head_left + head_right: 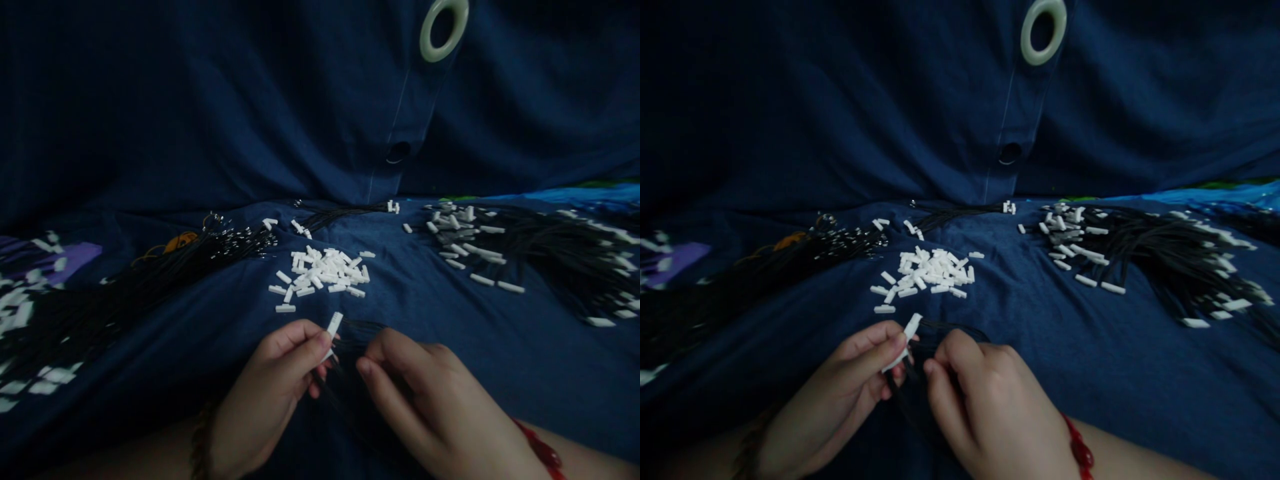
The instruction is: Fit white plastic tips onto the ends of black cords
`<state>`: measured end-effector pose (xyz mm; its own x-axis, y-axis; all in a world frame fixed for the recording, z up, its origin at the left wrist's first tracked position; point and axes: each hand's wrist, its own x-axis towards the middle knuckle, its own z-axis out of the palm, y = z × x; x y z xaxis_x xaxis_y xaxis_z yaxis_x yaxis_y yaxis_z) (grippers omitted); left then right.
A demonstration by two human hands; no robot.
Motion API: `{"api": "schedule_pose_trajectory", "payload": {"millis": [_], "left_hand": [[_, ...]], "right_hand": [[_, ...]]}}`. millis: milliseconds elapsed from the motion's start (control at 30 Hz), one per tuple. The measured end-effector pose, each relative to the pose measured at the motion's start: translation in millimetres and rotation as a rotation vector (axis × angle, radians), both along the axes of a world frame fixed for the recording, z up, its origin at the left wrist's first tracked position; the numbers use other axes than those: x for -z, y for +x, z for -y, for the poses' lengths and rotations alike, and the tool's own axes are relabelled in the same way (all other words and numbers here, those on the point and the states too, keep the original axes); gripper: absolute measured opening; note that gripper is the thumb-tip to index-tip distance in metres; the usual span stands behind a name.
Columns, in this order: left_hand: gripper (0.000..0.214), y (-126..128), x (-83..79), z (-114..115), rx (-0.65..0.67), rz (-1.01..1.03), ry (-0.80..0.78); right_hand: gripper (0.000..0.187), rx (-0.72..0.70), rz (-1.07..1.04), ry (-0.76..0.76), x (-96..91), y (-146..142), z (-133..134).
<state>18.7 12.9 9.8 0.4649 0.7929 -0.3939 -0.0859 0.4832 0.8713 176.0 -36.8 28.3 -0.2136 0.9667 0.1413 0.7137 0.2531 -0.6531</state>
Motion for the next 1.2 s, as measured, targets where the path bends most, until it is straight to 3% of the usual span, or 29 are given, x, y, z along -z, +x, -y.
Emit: {"api": "schedule_pose_trajectory", "payload": {"millis": [200, 367, 533, 633, 933, 1200], "left_hand": [[0.015, 0, -0.6, 0, 0.003, 0.032, -0.025], [0.013, 3, -1.9, 1, -0.026, -0.061, 0.014], [0.017, 5, -3.4, 0, -0.041, -0.081, 0.037], [0.015, 6, -3.6, 0, -0.044, -0.090, 0.038], [0.016, 5, 1.1, 1, 0.002, -0.107, 0.060], [0.017, 6, 4.5, 4, 0.009, -0.114, 0.094]], "right_hand": [[0.021, 0.063, 0.026, -0.065, 2.6, 4, -7], [0.021, 0.074, 0.049, -0.090, 6.2, 4, -9], [0.024, 0.072, -0.047, -0.129, 8.5, 1, -8], [0.022, 0.080, -0.101, -0.099, 10.6, 0, -6], [0.012, 0.029, 0.011, -0.040, 17.1, -2, -7], [0.015, 0.023, -0.026, 0.039, 19.4, -6, -8]]}}
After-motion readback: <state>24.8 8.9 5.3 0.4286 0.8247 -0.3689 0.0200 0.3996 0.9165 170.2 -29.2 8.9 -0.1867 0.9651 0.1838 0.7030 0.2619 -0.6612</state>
